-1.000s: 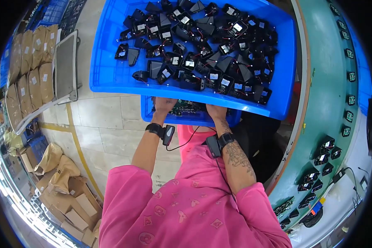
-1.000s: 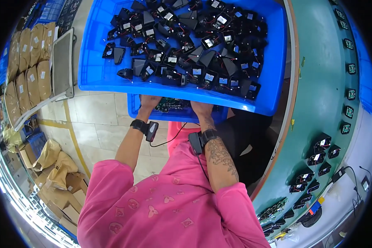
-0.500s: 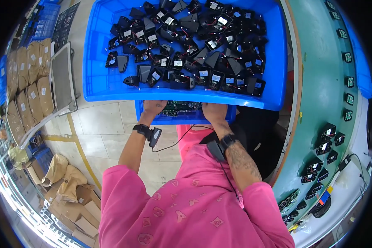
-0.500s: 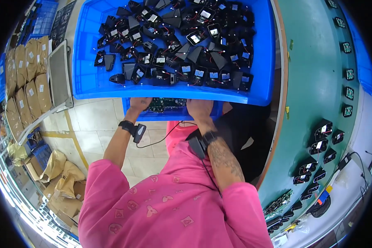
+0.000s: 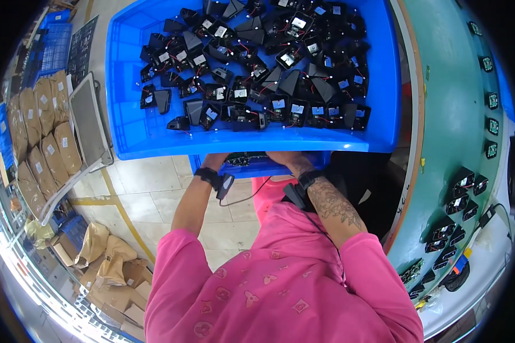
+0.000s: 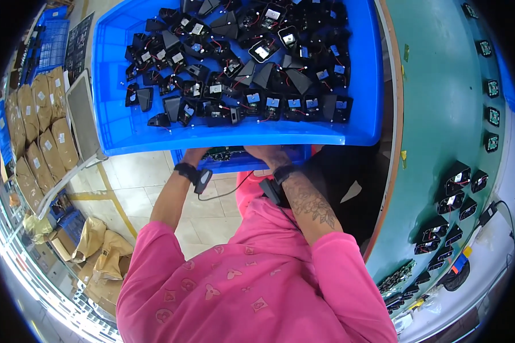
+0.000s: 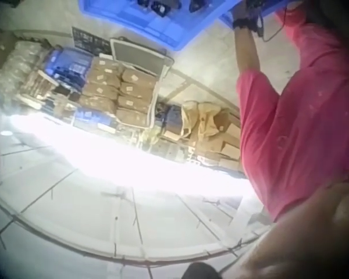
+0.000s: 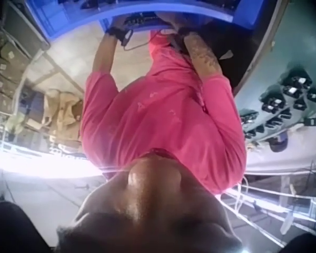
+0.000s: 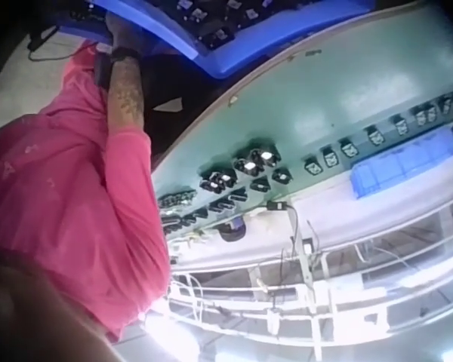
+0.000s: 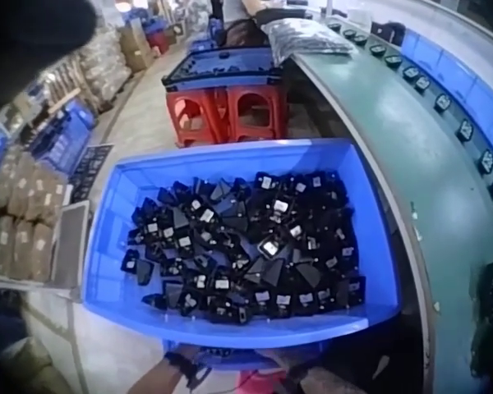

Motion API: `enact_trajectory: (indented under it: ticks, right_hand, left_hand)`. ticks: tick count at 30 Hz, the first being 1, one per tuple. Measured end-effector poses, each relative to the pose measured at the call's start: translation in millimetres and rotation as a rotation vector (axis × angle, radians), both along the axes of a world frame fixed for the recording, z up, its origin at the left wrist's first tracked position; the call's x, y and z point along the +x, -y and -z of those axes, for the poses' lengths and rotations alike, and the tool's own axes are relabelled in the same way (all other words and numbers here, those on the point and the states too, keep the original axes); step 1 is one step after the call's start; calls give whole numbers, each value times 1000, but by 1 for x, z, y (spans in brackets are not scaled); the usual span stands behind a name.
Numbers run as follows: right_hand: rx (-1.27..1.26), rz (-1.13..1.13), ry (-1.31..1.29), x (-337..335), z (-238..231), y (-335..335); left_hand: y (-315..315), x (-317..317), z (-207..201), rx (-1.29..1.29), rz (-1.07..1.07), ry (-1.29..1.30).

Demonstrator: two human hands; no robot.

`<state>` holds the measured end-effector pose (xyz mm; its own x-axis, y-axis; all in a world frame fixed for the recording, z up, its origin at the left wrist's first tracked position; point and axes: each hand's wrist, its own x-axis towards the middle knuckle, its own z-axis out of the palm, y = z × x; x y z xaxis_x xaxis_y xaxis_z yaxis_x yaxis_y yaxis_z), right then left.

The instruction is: The person picks up a circuit board and a black plastic housing, fits the board into the housing by hand, and places the assembly on the conveyor belt. They then reach into a blue bin to grab a stack of circuit boards and place them on the belt.

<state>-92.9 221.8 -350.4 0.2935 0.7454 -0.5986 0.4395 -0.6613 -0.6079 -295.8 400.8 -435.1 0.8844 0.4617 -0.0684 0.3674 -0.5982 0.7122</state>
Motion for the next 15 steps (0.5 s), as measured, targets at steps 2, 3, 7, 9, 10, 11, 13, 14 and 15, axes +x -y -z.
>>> enact_trajectory:
  ticks: [2, 3, 7, 9, 10, 11, 13, 14, 15]
  right_hand:
    - [71, -63, -21, -6, -10, -1]
    - [159, -37, -29, -11, -13, 3]
    - [403, -2, 324, -53, -1, 37]
    - [428, -97, 270, -45, -6, 50]
    - [450, -198, 218, -41, -13, 55]
    - [459, -201, 217, -33, -23, 56]
    - [296, -16, 199, -19, -40, 60]
    - [295, -13, 204, -13, -38, 59]
    - [210, 99, 247, -3, -34, 56]
  left_hand:
    - [14, 14, -19, 158, 127, -92]
    - [13, 17, -31, 159, 140, -90]
    - [14, 24, -101, 77, 298, -309]
    - [6, 16, -120, 212, 354, -260]
    - [2, 12, -131, 201, 347, -346]
    - [-1, 10, -135, 191, 338, -427]
    - [0, 11, -137, 192, 289, -467]
    - [1, 13, -135, 186, 246, -504]
    - [5, 17, -131, 185, 250, -500]
